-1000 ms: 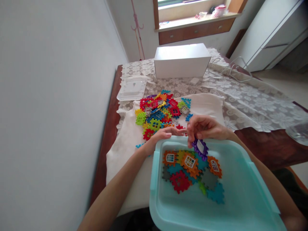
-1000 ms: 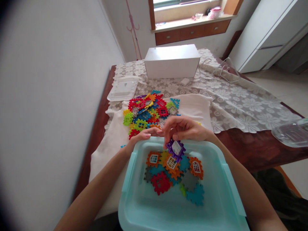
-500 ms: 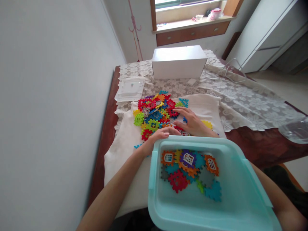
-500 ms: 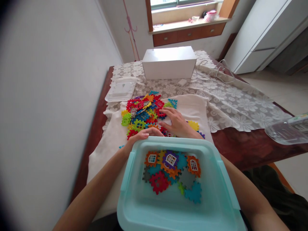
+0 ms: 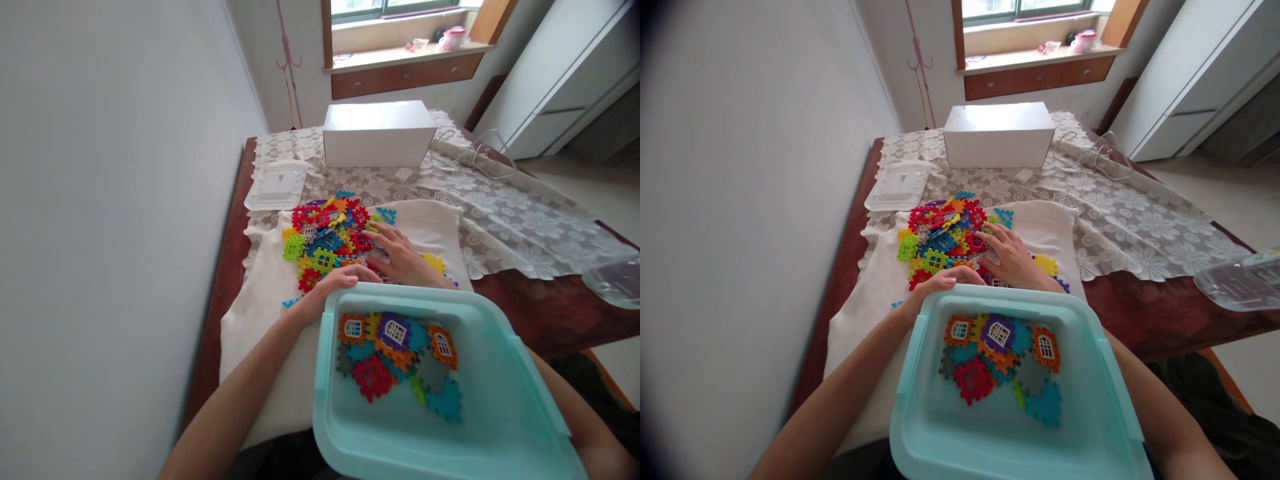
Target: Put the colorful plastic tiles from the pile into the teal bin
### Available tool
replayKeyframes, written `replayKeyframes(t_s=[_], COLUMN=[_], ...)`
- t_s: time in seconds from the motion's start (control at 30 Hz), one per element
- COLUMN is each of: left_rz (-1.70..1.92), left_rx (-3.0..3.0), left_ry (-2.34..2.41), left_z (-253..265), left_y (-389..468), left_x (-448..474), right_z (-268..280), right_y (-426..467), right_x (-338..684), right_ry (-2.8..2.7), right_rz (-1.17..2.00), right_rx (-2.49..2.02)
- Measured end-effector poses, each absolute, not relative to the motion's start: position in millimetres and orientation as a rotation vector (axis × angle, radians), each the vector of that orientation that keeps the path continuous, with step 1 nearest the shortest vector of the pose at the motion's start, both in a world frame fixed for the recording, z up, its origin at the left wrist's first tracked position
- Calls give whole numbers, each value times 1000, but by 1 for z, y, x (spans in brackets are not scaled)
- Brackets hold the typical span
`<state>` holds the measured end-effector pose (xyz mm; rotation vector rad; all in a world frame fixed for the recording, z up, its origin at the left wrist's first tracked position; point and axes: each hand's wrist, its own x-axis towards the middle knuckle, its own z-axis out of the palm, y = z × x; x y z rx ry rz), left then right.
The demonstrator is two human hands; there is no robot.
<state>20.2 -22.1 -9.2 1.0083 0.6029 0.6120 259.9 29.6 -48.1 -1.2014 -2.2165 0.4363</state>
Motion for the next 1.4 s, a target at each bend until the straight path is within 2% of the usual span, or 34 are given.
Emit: replayKeyframes(t_s=[0.43,0.7,0.93,1.4], left_rz=[615,625,621,636], left_rx=[1014,1020,992,1011], left_ry=[615,619,624,644], left_z=[-8,-7,-3,3], left_y=[-23,-24,-26,-27], left_x=[20,21,22,24], right_z=[-39,-28,-37,-14], right_y=[31,29,30,22], right_x=[261,262,268,261], right_ry=[-2222,-1980,-2249,-1787], right_rz=[523,497,482,431], right_rx=[-1187,-1130,-1225,-1069])
